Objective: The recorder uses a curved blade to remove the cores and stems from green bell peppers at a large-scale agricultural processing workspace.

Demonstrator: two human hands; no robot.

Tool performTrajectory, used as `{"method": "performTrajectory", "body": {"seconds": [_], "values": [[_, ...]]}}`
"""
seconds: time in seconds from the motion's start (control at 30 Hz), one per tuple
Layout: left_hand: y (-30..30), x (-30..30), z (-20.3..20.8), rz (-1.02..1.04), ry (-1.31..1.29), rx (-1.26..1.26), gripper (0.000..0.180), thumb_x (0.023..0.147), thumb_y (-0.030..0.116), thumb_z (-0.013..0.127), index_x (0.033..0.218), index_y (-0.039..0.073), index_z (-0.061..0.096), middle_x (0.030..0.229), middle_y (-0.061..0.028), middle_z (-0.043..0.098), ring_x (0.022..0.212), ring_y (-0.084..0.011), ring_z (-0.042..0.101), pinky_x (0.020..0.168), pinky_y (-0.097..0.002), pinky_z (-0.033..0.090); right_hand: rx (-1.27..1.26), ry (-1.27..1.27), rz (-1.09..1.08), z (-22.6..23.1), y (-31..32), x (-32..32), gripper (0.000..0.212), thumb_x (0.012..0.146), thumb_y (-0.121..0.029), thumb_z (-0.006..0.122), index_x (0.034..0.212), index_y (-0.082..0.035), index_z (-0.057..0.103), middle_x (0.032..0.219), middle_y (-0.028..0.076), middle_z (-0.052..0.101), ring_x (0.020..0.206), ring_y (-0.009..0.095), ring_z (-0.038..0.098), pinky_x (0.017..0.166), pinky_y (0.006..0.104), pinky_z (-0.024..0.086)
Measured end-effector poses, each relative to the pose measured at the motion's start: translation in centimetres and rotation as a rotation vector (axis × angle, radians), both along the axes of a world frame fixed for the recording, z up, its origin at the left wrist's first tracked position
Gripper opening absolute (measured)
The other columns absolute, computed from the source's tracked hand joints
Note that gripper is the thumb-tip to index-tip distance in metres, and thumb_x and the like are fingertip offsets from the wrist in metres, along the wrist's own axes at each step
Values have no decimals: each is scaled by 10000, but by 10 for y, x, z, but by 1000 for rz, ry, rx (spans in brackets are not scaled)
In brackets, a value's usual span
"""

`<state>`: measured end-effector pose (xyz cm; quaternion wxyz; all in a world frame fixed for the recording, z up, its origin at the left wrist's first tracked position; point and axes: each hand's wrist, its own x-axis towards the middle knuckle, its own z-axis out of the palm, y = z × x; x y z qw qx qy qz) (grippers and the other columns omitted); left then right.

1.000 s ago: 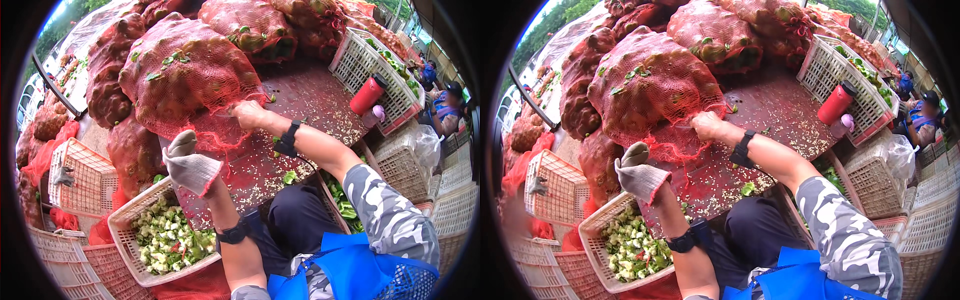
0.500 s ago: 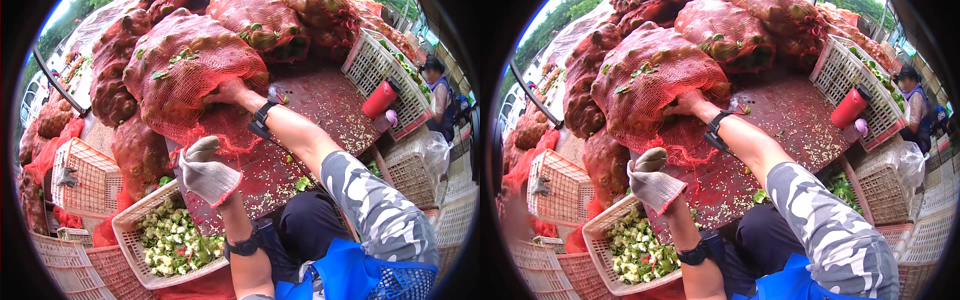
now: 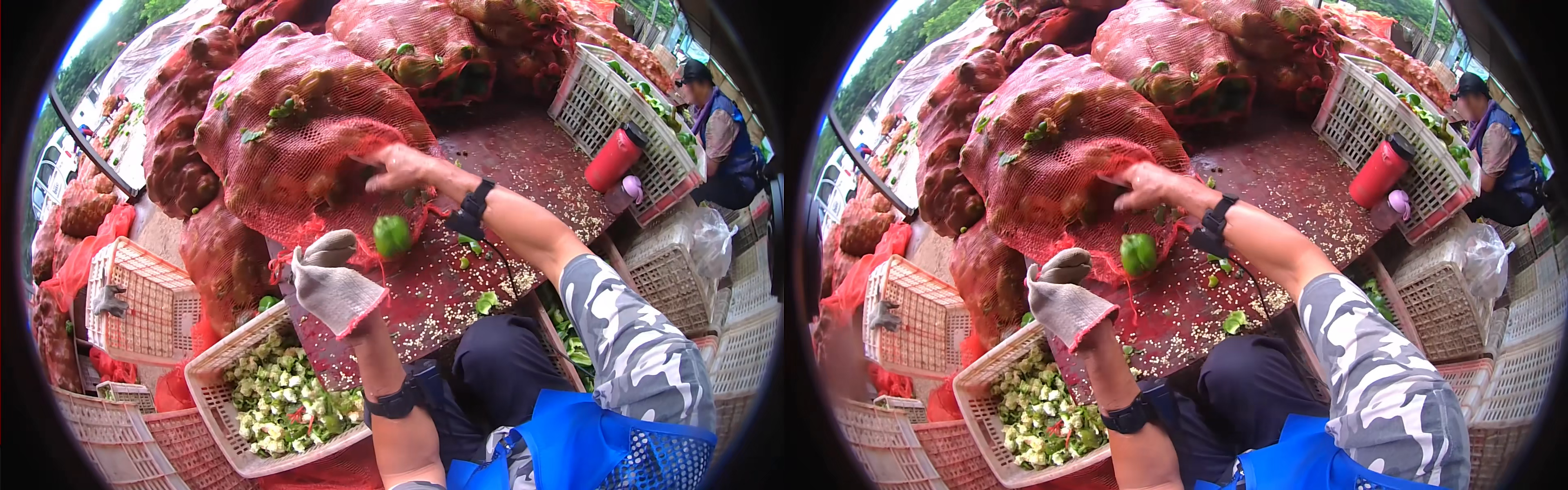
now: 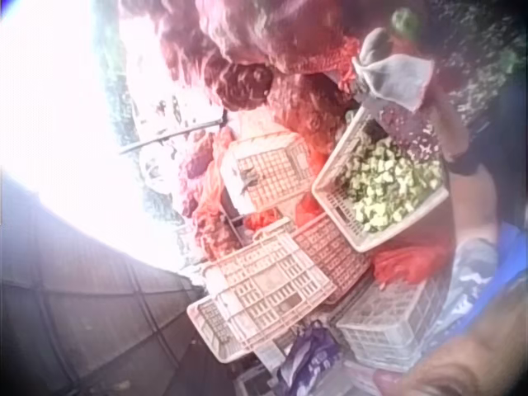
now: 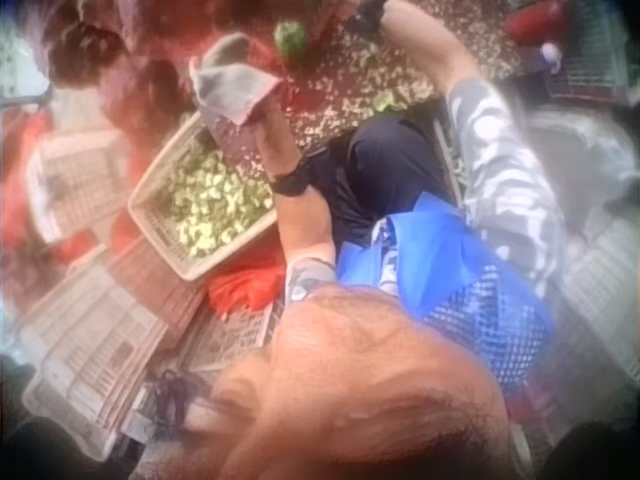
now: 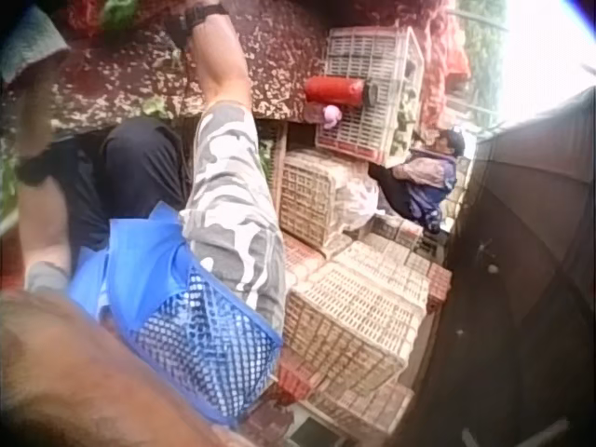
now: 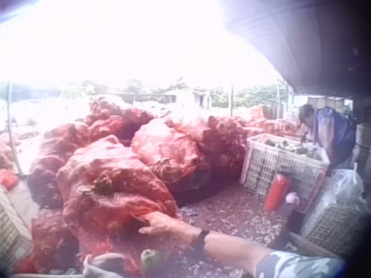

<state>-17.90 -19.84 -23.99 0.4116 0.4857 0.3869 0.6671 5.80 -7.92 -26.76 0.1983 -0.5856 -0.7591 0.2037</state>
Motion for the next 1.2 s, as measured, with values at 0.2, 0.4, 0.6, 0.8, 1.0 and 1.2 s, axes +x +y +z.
{"method": "performTrajectory", "body": {"seconds": [0.2,0.4,0.6,0.8,1.0,1.2], "values": [[1,6,2,24,-57,-109,323,1028,176,378,946,-50,594,811,-150,705,688,-196,678,716,-273,556,591,-237,-365,-16,54,37,353,819,-281,625,1120,-107,686,1018,176,688,909,371,668,817,464,540],[0,2,6,60,-94,-150,450,1010,181,309,776,-46,618,753,-150,698,663,-200,641,688,-275,531,405,-296,-268,20,74,1,628,849,-571,593,1295,-130,591,1188,178,643,1129,351,602,956,470,476],[4,4,9,-43,-99,-255,591,1026,252,212,774,-55,650,745,-154,695,660,-218,638,757,-275,517,50,-385,-307,22,89,-9,805,781,-723,577,1320,-127,565,1233,197,631,1136,363,598,981,484,449],[7,0,1,-92,-152,-268,634,1029,311,204,793,-57,663,740,-166,693,646,-238,636,744,-298,515,-77,-301,-94,25,33,-3,645,770,-595,630,1202,-116,648,1117,209,672,1071,358,630,930,455,479],[4,6,4,-85,-146,-251,632,1034,303,209,784,-65,659,725,-164,684,624,-229,623,704,-304,514,205,-264,-343,23,58,28,439,829,-371,561,1136,-82,685,1092,216,678,1050,358,643,933,469,499],[10,8,2,9,-18,-353,611,1026,256,223,734,-71,648,723,-164,686,590,-223,611,645,-293,517,-47,-582,-343,2,105,-1,451,819,-384,605,1099,-42,699,1143,189,674,1067,330,647,926,461,513]]}}
